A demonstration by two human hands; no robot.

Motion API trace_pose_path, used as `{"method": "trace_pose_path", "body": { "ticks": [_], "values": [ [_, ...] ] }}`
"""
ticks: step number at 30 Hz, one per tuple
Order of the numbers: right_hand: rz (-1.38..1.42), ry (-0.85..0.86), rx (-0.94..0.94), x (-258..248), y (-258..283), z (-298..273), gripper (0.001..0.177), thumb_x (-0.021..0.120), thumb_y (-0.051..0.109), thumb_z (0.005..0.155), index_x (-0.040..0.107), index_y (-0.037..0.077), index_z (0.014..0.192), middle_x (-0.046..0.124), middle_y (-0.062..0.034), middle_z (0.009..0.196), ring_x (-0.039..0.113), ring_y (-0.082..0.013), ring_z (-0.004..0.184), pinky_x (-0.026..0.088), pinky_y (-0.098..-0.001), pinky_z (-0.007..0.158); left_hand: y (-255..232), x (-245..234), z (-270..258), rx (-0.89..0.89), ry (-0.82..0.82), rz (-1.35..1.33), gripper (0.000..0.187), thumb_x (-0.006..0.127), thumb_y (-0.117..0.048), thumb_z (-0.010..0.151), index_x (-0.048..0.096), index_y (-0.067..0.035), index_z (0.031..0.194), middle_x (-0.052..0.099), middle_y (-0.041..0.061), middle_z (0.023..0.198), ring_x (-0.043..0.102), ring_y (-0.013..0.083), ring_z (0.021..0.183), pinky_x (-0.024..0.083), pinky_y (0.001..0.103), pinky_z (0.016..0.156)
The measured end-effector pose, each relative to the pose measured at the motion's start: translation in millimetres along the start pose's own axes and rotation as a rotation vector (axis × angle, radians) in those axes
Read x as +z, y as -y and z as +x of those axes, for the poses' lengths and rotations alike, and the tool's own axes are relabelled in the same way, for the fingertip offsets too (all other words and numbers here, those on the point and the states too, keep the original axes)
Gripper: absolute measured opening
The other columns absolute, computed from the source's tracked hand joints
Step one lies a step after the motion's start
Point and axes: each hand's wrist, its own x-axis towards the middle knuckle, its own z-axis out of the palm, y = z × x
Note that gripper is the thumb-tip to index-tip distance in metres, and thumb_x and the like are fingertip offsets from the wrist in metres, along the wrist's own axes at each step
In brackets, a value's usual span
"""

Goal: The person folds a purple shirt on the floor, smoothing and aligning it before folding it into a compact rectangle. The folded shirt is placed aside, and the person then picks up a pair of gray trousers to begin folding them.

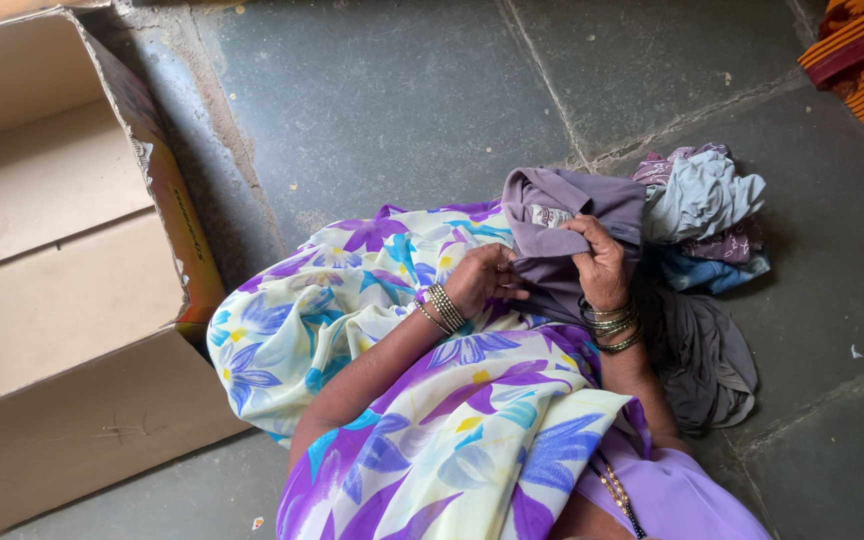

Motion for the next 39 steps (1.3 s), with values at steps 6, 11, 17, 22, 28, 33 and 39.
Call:
{"method": "trace_pose_path", "body": {
  "ticks": [6, 11, 17, 22, 28, 33, 39],
  "values": [
    [-0.381, 0.18, -0.257, 18, 25, -9, 0.034, 0.076, 0.006, 0.081, 0.067, 0.003, 0.114, 0.065, -0.0115, 0.117, 0.062, -0.0327, 0.117, 0.038, -0.0496, 0.117, -17, 20, -4, -0.091, -0.143, -0.109, 0.045, 0.057, -0.05, 0.084, 0.068, -0.015, 0.108, 0.074, 0.009, 0.103, 0.075, 0.023, 0.085, 0.062, 0.047, 0.065],
    [-0.462, 0.094, -0.277, 12, 35, -29, 0.057, 0.081, 0.014, 0.077, 0.06, -0.003, 0.127, 0.052, -0.0266, 0.142, 0.047, -0.0489, 0.134, 0.034, -0.0533, 0.116, -16, 27, -7, 0.056, -0.139, 0.175, 0.031, 0.075, -0.026, 0.091, 0.073, 0.001, 0.105, 0.074, 0.009, 0.087, 0.069, 0.0191, 0.067, 0.057, 0.033, 0.06],
    [-0.517, -0.063, -0.024, -52, 25, -51, 0.038, 0.084, 0.022, 0.088, 0.056, 0.004, 0.105, 0.059, -0.0158, 0.122, 0.059, -0.0336, 0.116, 0.049, -0.0433, 0.102, -23, 40, -2, 0.078, -0.168, 0.207, 0.029, 0.074, -0.028, 0.092, 0.074, 0.0, 0.097, 0.073, 0.007, 0.08, 0.068, 0.0163, 0.062, 0.056, 0.031, 0.055],
    [-0.691, -0.001, -0.106, -47, 10, -73, 0.043, 0.085, 0.021, 0.071, 0.054, 0.001, 0.095, 0.056, -0.016, 0.104, 0.056, -0.0375, 0.099, 0.046, -0.0481, 0.09, -28, 51, 9, 0.074, -0.144, 0.314, 0.037, 0.073, -0.038, 0.091, 0.073, -0.001, 0.094, 0.07, 0.006, 0.074, 0.065, 0.0163, 0.056, 0.054, 0.03, 0.05],
    [-0.775, 0.221, -0.003, -49, -9, -88, 0.024, 0.07, 0.0, 0.07, 0.053, 0.007, 0.085, 0.055, -0.0065, 0.087, 0.055, -0.0287, 0.089, 0.044, -0.0422, 0.083, -14, 14, 23, 0.078, -0.228, 0.983, 0.053, 0.064, -0.052, 0.094, 0.072, 0.0, 0.099, 0.061, 0.01, 0.063, 0.062, 0.0191, 0.049, 0.052, 0.032, 0.045],
    [-0.769, 0.299, -0.022, -47, -11, -88, 0.025, 0.068, 0.001, 0.066, 0.055, 0.006, 0.087, 0.056, -0.0076, 0.086, 0.056, -0.0295, 0.088, 0.042, -0.0423, 0.079, -10, -6, 13, -0.218, -0.335, 0.964, 0.081, 0.06, -0.069, 0.085, 0.067, 0.011, 0.079, 0.063, 0.014, 0.057, 0.067, 0.0243, 0.047, 0.055, 0.037, 0.042],
    [-0.79, 0.349, 0.148, -54, -13, -94, 0.023, 0.062, -0.003, 0.068, 0.057, 0.007, 0.088, 0.059, -0.0064, 0.09, 0.058, -0.0296, 0.094, 0.046, -0.0426, 0.087, -16, 11, 9, -0.155, -0.314, 1.121, 0.073, 0.076, -0.06, 0.079, 0.07, 0.012, 0.093, 0.072, 0.016, 0.076, 0.073, 0.0265, 0.064, 0.059, 0.038, 0.054]
  ]
}}
